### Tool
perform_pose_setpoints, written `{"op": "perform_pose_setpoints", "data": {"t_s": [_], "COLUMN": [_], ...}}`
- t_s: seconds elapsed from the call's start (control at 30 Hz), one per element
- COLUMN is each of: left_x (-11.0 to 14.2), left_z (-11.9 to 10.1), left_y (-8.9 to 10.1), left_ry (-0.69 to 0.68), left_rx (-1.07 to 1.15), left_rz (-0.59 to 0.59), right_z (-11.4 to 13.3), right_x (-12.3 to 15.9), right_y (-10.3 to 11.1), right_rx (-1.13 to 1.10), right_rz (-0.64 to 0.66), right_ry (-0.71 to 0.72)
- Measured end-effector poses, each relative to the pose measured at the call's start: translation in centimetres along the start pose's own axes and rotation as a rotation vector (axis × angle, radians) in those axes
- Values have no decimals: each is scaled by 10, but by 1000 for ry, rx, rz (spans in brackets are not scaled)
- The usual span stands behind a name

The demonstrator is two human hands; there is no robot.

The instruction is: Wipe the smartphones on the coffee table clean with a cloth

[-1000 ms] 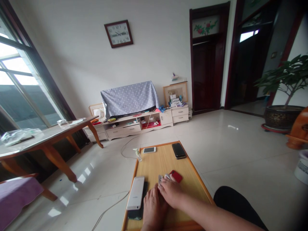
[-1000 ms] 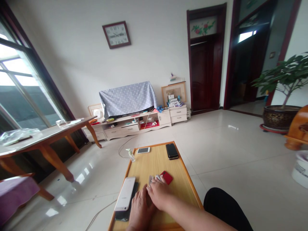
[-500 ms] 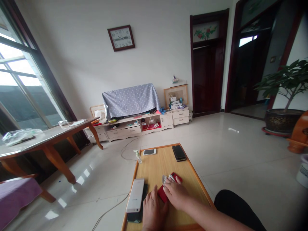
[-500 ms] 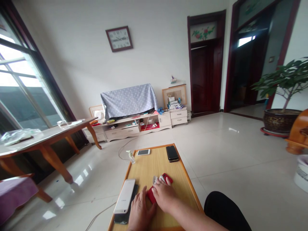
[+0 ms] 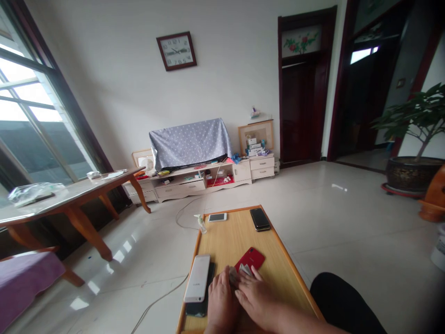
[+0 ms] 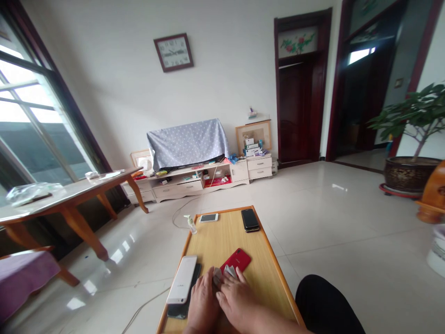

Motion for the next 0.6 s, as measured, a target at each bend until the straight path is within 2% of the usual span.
{"op": "perform_pose_setpoints", "data": {"t_s": [0.13,0.23,0.33,0.43,0.6], "left_x": [2,4,4,2,0], "left_z": [-5,-9,-12,-12,-7], "left_y": [7,13,15,14,10], "left_ry": [23,18,18,34,58], "left_rx": [11,7,-1,-19,-58], "left_rz": [-29,-30,-11,7,101], "right_z": [-27,-49,-61,-54,-33], "right_x": [0,-7,-9,-3,11], "right_y": [10,16,16,5,-9], "right_rx": [55,111,175,189,80], "right_rz": [-6,-61,-120,-118,7], "right_ry": [-130,-209,-255,-228,-107]}}
Point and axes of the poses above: each hand's wrist, its own x-axis away from the middle knuckle, its own y-axis out of the back of the hand, z = x × y, the point moved 4 cm from there along -x, towards the middle knuckle, and after that the axes turned 9 degrees about -z, right-handed, at the moved point
